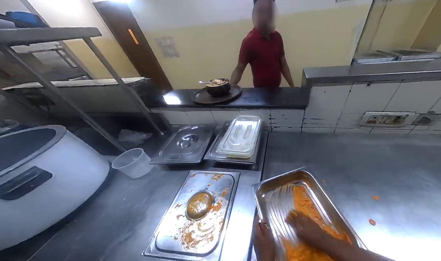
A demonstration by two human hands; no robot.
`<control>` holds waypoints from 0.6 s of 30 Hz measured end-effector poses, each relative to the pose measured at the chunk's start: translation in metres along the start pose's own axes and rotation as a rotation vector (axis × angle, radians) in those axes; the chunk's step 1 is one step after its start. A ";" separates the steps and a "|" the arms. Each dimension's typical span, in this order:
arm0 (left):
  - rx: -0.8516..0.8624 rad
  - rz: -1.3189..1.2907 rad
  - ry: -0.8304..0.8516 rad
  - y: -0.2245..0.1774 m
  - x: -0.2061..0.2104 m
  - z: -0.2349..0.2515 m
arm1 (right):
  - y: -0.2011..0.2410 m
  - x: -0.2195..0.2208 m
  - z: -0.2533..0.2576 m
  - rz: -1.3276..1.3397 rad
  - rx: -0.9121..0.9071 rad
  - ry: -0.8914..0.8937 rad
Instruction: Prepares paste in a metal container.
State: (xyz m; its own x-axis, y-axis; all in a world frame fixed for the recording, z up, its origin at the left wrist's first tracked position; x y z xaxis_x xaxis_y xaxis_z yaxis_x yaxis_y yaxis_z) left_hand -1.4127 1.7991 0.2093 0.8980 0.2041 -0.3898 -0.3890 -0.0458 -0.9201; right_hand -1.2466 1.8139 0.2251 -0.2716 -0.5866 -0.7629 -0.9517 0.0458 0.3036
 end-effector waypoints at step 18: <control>-0.023 0.014 0.016 -0.002 -0.001 -0.001 | -0.032 -0.089 0.064 0.090 0.195 -0.225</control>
Point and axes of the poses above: each hand's wrist, its own z-axis towards the middle knuckle, its own x-axis out of the palm, y = z × x, the point moved 5 cm from there along z, towards the middle knuckle, and after that the axes turned 11 degrees about x, right-handed, at the moved point
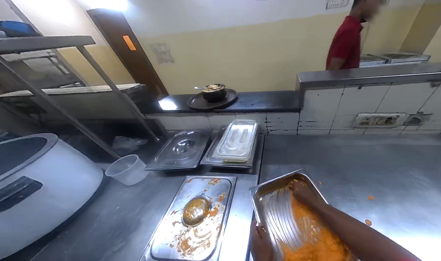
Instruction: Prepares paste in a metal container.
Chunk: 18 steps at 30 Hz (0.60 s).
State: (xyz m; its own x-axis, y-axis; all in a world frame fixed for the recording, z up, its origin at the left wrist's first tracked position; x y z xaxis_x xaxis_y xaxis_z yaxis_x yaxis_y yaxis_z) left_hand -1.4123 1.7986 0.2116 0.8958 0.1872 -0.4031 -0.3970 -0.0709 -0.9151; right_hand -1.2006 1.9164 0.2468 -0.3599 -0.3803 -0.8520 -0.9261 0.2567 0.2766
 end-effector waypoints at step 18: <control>0.003 -0.006 0.020 0.004 0.001 -0.001 | -0.027 0.059 -0.184 -0.008 -0.125 0.266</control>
Point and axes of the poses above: each hand's wrist, its own z-axis towards the middle knuckle, its own x-axis out of the palm, y = z × x, the point moved 5 cm from there along z, towards the middle knuckle, and after that the axes turned 11 degrees about x, right-handed, at the moved point
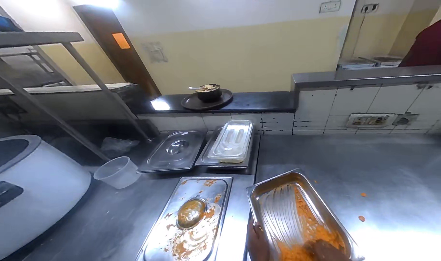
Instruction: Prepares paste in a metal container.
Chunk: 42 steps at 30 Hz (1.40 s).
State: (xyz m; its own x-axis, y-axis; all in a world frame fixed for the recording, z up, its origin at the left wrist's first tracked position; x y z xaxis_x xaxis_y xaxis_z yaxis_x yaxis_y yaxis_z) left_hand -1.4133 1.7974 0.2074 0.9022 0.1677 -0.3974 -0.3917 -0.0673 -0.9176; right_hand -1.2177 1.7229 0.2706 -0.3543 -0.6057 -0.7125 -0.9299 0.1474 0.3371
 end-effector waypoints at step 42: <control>-0.013 0.038 -0.015 -0.009 -0.001 0.007 | -0.023 -0.085 0.135 -0.086 0.230 -0.202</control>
Point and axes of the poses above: each hand's wrist, its own z-axis towards the middle knuckle, its own x-axis out of the palm, y = z × x, the point moved 5 cm from there along z, towards the middle knuckle, and after that the axes turned 11 degrees about x, right-handed, at the moved point
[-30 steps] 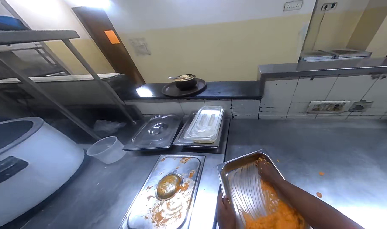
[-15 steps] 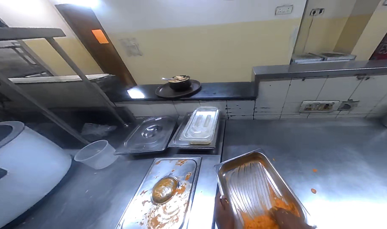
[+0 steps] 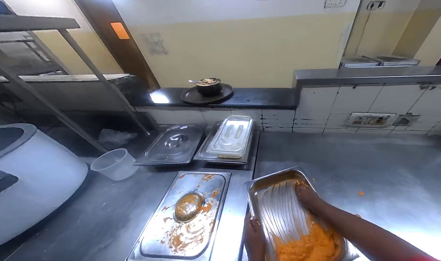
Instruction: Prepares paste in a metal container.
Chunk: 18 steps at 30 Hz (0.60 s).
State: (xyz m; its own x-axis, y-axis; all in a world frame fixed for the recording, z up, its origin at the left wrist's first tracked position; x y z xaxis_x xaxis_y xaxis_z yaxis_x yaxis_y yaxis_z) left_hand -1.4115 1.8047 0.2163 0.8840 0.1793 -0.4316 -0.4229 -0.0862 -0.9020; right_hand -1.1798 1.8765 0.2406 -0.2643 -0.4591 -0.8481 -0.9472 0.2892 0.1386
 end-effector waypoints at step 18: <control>-0.014 -0.056 0.025 0.001 0.011 0.022 | -0.010 0.068 -0.102 0.211 -0.116 -0.112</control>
State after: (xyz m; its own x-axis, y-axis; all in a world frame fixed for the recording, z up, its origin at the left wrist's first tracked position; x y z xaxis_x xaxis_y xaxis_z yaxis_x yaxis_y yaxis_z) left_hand -1.4066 1.8282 0.2111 0.9111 0.1601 -0.3799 -0.3697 -0.0904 -0.9247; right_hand -1.2069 1.7568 0.2341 -0.4422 -0.3011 -0.8449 -0.8895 0.2677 0.3702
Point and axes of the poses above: each hand's wrist, its own z-axis towards the middle knuckle, its own x-axis out of the palm, y = z × x, the point moved 5 cm from there along z, towards the middle knuckle, and after that the axes turned 11 degrees about x, right-handed, at the moved point
